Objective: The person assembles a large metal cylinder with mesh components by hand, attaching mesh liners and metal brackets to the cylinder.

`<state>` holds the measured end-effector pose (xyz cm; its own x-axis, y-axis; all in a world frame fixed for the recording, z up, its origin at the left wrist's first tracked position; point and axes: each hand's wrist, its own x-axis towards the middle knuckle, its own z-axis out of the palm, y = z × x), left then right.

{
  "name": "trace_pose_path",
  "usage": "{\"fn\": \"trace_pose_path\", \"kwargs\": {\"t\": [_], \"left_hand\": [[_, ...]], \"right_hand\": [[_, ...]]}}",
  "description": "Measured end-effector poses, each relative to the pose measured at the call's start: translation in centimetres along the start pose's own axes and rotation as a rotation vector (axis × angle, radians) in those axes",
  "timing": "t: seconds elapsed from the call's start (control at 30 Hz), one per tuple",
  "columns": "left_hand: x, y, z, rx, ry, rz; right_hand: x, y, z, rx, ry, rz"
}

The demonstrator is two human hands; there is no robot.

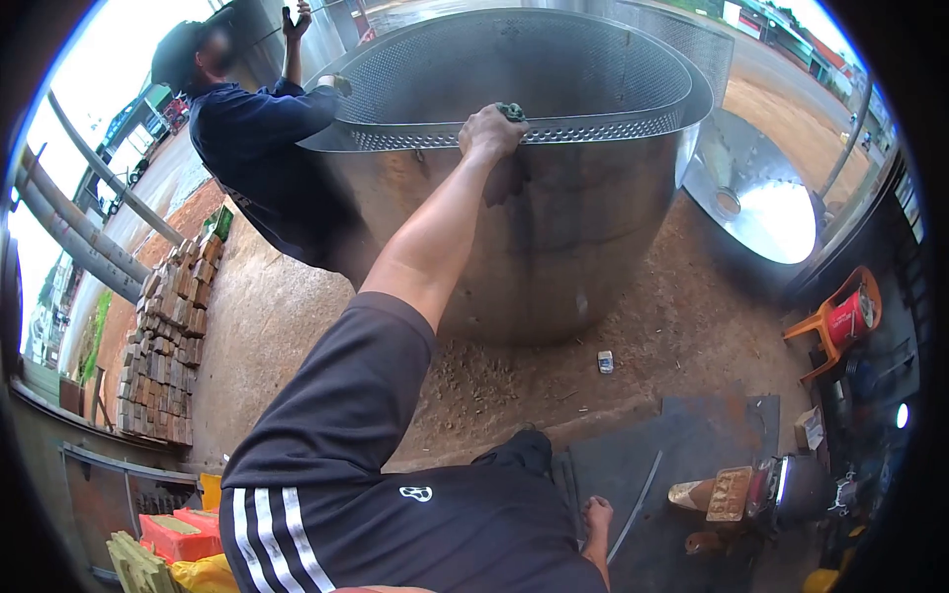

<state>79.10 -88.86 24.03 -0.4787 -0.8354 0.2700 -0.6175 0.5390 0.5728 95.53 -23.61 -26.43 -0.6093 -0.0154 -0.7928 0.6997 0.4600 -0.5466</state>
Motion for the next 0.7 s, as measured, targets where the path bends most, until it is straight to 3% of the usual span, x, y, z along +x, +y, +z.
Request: {"fn": "trace_pose_path", "kwargs": {"t": [0.7], "left_hand": [[0.5, -0.3, 0.7, 0.028, -0.026, 0.008]], "right_hand": [[-2.0, 0.0, -0.5, 0.075, 0.03, 0.05]]}}
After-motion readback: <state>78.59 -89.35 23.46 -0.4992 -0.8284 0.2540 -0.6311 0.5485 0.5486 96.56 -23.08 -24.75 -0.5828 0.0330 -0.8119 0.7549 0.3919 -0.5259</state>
